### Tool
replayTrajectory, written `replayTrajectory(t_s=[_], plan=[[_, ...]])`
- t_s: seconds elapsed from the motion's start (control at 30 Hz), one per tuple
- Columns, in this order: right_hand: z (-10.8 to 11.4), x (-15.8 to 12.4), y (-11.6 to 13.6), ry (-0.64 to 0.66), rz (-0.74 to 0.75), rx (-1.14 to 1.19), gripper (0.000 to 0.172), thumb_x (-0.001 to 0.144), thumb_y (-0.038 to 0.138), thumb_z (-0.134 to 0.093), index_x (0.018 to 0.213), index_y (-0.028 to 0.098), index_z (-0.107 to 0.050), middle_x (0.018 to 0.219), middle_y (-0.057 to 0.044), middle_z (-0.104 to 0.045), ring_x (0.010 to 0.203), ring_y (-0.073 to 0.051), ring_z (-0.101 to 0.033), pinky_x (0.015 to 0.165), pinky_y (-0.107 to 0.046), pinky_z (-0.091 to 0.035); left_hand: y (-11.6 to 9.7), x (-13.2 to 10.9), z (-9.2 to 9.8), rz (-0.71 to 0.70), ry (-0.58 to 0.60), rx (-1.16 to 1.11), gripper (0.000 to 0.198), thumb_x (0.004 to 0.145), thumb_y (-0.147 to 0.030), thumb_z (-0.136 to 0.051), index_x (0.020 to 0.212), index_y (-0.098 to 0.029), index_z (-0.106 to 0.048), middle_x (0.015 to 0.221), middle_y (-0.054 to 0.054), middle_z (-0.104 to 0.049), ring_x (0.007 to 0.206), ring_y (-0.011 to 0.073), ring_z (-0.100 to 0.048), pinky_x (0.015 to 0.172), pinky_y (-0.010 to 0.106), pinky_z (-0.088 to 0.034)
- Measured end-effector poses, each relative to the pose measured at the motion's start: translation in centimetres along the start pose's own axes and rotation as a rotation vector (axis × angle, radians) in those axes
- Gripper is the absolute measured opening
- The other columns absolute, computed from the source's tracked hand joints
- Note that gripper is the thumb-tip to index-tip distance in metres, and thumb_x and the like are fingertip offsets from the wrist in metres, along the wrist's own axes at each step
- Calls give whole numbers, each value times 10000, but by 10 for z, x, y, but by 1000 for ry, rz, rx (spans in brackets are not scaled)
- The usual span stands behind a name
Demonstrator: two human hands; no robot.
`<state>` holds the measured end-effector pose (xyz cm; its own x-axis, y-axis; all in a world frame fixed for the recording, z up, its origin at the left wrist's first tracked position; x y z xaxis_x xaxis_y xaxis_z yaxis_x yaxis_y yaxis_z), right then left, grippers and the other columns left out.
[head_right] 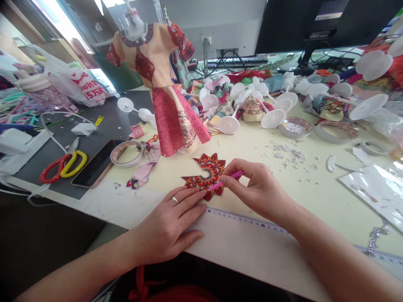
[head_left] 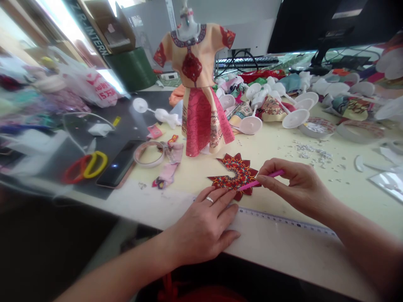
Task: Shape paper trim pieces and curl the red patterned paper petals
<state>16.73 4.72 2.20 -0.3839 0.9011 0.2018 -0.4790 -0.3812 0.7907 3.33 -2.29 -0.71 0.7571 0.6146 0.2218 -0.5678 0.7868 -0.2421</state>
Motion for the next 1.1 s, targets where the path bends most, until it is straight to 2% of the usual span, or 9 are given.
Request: replayTrajectory(t_s=[0.63,1.1], plan=[[0,0,-2,-15,45,0,121,853,280,-610,748,221,-612,686,35,-654,627,-103,-590,609,-204,-458,0,-1,0,3,8,15,408,902,-378,-440,1159,-87,-567,1349,160,-478,1253,287,-410,1068,454,-307],[0,0,-3,-18,33,-7,140,859,300,-602,748,216,-611,685,22,-652,627,-114,-592,607,-223,-464,0,0,-1,6,8,11,406,901,-379,-444,1158,-91,-567,1345,158,-482,1247,286,-413,1059,461,-318]])
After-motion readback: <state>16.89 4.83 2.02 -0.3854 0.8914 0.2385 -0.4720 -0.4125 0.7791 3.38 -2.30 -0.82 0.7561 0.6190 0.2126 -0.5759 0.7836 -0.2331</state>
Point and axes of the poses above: each hand's wrist, its own x-axis towards the middle knuckle, its own z-axis out of the back of the hand, y = z × x, the point moved 8 cm from there along x, towards the middle knuckle
